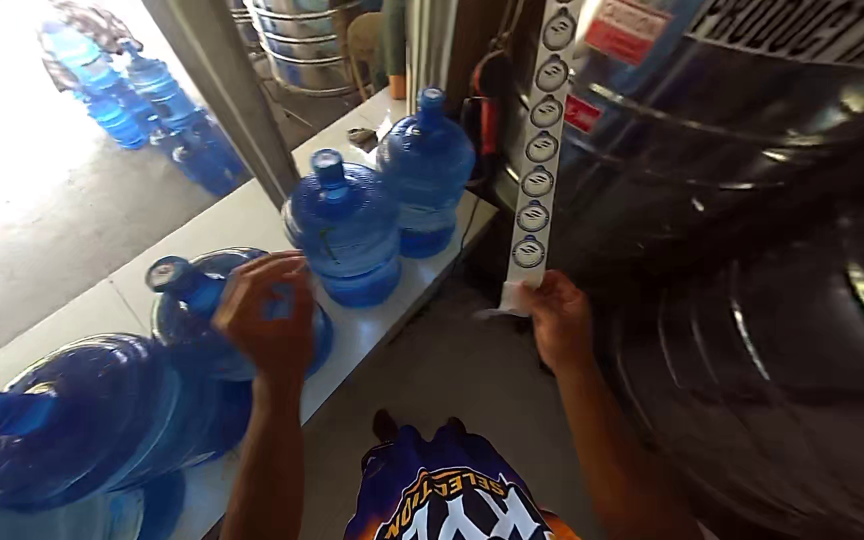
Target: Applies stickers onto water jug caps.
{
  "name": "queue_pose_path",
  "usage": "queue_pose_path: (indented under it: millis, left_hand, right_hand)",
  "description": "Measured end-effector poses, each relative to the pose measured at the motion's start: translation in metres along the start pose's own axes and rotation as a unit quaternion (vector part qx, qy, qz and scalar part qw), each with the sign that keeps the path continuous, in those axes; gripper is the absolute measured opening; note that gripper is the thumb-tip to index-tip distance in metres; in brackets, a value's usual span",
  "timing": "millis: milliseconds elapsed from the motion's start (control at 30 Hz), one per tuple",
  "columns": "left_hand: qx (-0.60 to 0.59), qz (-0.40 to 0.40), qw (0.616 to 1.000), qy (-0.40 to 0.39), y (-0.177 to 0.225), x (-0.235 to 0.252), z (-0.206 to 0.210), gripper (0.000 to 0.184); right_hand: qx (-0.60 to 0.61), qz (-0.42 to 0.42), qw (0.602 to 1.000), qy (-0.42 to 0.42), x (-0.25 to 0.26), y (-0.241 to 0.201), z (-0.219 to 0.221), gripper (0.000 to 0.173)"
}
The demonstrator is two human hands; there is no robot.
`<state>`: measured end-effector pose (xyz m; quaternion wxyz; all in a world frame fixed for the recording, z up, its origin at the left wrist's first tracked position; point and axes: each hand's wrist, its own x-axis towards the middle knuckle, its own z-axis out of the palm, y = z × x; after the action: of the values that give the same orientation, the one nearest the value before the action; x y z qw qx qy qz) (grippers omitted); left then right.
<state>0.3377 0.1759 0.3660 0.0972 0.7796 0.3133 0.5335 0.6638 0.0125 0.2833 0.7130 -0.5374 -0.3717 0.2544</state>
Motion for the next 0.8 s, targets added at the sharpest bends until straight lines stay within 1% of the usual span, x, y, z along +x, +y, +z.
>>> queue_pose_path:
  millis: [67,133,200,267,367,433,500,633,733,800]
  left_hand:
    - [-0.098,0.053,0.991,-0.08,0.063,0.001,0.056,0.017]
    - [-0.144,0.109,0.972,-0.148,0.108,-0.001,0.107,0.018]
    - [-0.147,0.149,0.958,-0.194,0.136,-0.004,0.143,0.021]
    - [-0.133,0.169,0.951,-0.222,0.154,-0.006,0.162,0.024]
    - [-0.138,0.172,0.949,-0.226,0.171,-0.009,0.168,0.02]
    - [-0.133,0.172,0.953,-0.209,0.181,-0.01,0.164,0.018]
    - [-0.12,0.189,0.958,-0.181,0.189,-0.012,0.159,0.015]
    - [-0.093,0.225,0.962,-0.125,0.194,-0.008,0.147,0.013]
    - [-0.118,0.185,0.972,-0.087,0.188,0.002,0.132,0.015]
    - [-0.14,0.172,0.971,-0.092,0.18,0.005,0.118,0.017]
  right_hand:
    - [0.054,-0.01,0.998,-0.02,-0.005,-0.004,-0.01,0.016]
    - [0.07,-0.017,0.997,-0.036,-0.011,-0.013,-0.02,0.019]
    - [0.053,-0.027,0.998,-0.034,-0.018,-0.024,-0.029,0.024]
    - [0.027,-0.05,0.998,-0.023,-0.025,-0.037,-0.038,0.02]
    - [-0.012,-0.114,0.993,-0.012,-0.033,-0.051,-0.051,0.007]
    - [-0.042,-0.161,0.986,-0.012,-0.035,-0.056,-0.056,0.005]
    - [-0.062,-0.191,0.98,-0.011,-0.038,-0.061,-0.057,0.004]
    - [-0.06,-0.216,0.974,-0.027,-0.041,-0.068,-0.048,0.005]
    - [-0.066,-0.236,0.969,-0.042,-0.045,-0.068,-0.038,0.006]
    - [-0.07,-0.235,0.969,-0.042,-0.05,-0.068,-0.029,0.011]
